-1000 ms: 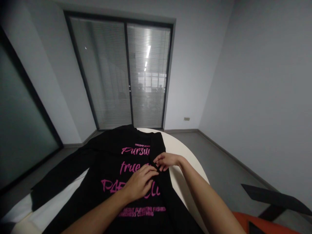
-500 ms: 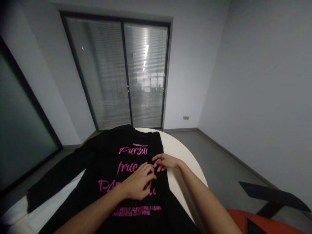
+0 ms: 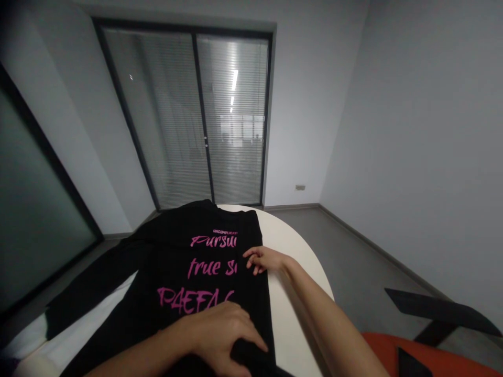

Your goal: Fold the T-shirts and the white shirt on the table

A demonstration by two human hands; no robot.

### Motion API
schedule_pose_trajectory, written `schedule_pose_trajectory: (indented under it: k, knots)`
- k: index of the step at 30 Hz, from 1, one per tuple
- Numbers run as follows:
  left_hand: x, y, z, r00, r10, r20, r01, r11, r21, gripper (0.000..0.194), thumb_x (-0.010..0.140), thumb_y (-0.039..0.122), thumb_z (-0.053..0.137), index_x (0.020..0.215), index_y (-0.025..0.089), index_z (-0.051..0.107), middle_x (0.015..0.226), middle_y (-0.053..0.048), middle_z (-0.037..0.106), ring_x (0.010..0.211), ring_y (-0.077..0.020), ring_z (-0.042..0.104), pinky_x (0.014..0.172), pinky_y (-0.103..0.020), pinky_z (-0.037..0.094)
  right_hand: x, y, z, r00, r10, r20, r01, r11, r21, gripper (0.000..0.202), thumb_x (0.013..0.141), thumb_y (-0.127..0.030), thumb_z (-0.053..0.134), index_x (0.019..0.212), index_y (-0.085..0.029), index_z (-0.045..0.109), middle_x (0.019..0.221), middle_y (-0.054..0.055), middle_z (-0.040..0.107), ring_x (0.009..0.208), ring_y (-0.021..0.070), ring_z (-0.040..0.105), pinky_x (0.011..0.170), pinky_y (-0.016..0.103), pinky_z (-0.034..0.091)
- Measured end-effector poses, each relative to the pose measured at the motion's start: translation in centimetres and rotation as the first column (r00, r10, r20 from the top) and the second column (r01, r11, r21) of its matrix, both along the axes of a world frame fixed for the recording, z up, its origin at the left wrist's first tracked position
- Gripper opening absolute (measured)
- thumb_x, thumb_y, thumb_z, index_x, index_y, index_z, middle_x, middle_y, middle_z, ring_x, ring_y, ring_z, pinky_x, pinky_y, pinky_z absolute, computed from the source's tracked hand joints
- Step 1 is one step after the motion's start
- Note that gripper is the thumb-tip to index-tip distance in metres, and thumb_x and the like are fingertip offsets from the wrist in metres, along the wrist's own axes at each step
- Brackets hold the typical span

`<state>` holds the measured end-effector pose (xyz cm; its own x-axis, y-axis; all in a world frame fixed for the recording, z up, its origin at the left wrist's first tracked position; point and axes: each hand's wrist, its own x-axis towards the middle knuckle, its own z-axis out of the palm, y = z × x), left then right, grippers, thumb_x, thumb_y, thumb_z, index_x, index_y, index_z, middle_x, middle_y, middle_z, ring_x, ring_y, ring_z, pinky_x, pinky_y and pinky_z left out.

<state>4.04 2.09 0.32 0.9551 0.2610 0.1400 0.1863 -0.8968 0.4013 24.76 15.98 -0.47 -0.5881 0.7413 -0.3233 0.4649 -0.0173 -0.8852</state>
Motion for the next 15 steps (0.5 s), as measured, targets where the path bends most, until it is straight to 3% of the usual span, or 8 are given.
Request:
schedule_pose_trajectory:
  k: [4, 8, 10, 12, 15]
  knots:
    - [-1.3, -1.0, 0.7, 0.999, -0.035, 0.01, 0.035, 0.999, 0.008, 0.02, 0.077, 0.036, 0.075, 0.091, 0.021, 0.07, 0.108, -0.002, 0.072, 0.09, -0.0175, 0.066, 0.075, -0.025, 0.047, -0.3, -0.1, 0.1, 0.999, -0.043, 0.015, 0.043, 0.999, -0.016, 0.035, 0.091, -0.021, 0.053, 0.126, -0.018, 0.053, 0.101, 0.003, 0.068, 0.06, 0.0051, 0.064, 0.052, 0.015, 0.044]
    - [-1.8, -2.3, 0.8, 0.995, -0.065, -0.07, 0.07, 0.996, 0.062, 0.032, 0.085, 0.025, 0.071, 0.116, 0.026, 0.064, 0.089, 0.002, 0.073, 0.082, -0.0175, 0.066, 0.079, -0.03, 0.043, -0.5, 0.0, -0.2, 0.997, -0.072, 0.026, 0.072, 0.997, -0.005, 0.038, 0.088, -0.018, 0.053, 0.125, -0.019, 0.053, 0.097, 0.002, 0.069, 0.057, 0.0049, 0.063, 0.047, 0.014, 0.041]
    - [-1.8, -2.8, 0.3, 0.997, -0.065, -0.047, 0.068, 0.995, 0.075, 0.026, 0.094, 0.026, 0.062, 0.12, 0.03, 0.062, 0.086, 0.003, 0.072, 0.081, -0.0158, 0.065, 0.081, -0.03, 0.042, -0.6, -0.1, -0.5, 0.996, -0.088, 0.019, 0.088, 0.996, 0.016, 0.039, 0.086, -0.017, 0.052, 0.125, -0.018, 0.054, 0.095, 0.002, 0.069, 0.056, 0.0055, 0.062, 0.046, 0.015, 0.04]
    - [-1.7, -3.1, -0.1, 0.995, -0.096, 0.019, 0.095, 0.995, 0.029, 0.014, 0.099, 0.031, 0.054, 0.106, 0.026, 0.065, 0.095, 0.0, 0.072, 0.086, -0.0146, 0.065, 0.083, -0.027, 0.042, -0.7, -0.4, -1.0, 0.992, -0.123, 0.007, 0.122, 0.99, 0.073, 0.04, 0.086, -0.019, 0.052, 0.126, -0.018, 0.054, 0.093, 0.003, 0.069, 0.054, 0.0061, 0.061, 0.045, 0.016, 0.038]
    - [-2.0, -2.9, -0.7, 0.978, -0.189, 0.089, 0.202, 0.965, -0.167, 0.026, 0.1, 0.033, 0.049, 0.079, 0.02, 0.057, 0.099, -0.002, 0.071, 0.088, -0.0141, 0.064, 0.084, -0.024, 0.046, -0.7, -1.0, -1.8, 0.979, -0.201, -0.029, 0.202, 0.95, 0.237, 0.04, 0.09, -0.029, 0.049, 0.128, -0.019, 0.054, 0.096, 0.004, 0.069, 0.052, 0.0076, 0.059, 0.045, 0.019, 0.038]
